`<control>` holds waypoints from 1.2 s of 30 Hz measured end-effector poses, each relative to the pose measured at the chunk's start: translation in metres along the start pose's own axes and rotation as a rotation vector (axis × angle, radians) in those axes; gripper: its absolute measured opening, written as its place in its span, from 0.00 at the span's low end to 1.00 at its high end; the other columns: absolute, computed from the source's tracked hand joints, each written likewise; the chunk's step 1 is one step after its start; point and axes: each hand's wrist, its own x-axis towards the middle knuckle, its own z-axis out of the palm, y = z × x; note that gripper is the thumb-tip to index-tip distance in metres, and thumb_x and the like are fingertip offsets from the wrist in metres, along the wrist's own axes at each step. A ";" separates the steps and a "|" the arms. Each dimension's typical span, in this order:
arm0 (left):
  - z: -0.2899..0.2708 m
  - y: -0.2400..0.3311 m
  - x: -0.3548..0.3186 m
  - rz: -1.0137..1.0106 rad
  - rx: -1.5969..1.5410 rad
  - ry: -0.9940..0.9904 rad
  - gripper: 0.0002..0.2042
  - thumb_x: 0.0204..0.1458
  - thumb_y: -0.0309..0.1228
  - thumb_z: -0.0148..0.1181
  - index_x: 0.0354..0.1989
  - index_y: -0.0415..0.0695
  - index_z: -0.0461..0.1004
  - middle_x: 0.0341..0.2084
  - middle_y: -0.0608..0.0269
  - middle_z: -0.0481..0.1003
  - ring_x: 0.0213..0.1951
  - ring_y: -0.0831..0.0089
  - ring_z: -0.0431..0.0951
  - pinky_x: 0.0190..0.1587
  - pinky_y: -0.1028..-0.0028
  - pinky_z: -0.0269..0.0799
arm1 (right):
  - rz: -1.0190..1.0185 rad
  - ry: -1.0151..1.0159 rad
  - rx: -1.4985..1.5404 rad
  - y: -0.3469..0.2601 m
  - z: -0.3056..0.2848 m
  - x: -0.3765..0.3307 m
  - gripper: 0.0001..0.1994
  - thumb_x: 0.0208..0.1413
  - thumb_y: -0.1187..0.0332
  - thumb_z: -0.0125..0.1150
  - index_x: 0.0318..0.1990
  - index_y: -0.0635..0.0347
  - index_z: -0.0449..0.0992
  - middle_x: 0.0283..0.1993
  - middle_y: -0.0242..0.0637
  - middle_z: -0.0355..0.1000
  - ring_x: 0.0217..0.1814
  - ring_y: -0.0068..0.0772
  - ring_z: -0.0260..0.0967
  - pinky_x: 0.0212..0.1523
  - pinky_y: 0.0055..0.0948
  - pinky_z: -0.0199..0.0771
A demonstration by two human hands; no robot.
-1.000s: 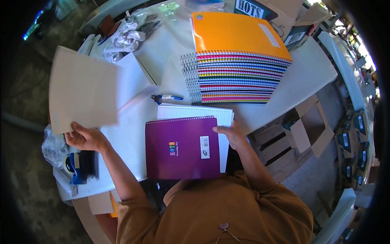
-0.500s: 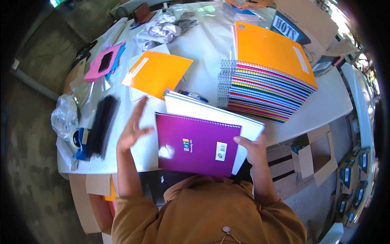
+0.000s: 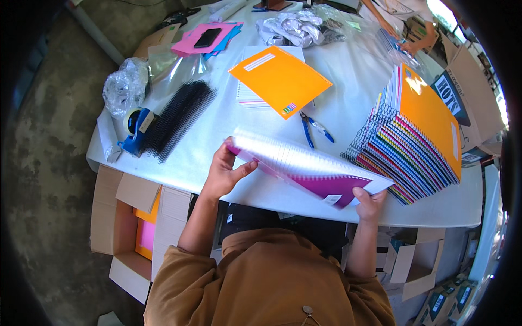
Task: The person manually inserts plastic spiral coils into the pre-punched holes of various colored notebooks, rotates the coils to secure them, and stacks the completed notebooks on a table.
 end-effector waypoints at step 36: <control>-0.131 -0.072 0.071 -0.151 1.508 0.264 0.17 0.52 0.46 0.52 0.38 0.42 0.68 0.38 0.55 0.71 0.42 0.57 0.71 0.42 0.59 0.66 | -0.149 -0.430 -0.316 -0.025 0.007 0.032 0.14 0.48 0.78 0.58 0.45 0.66 0.75 0.44 0.45 0.75 0.42 0.34 0.75 0.44 0.24 0.73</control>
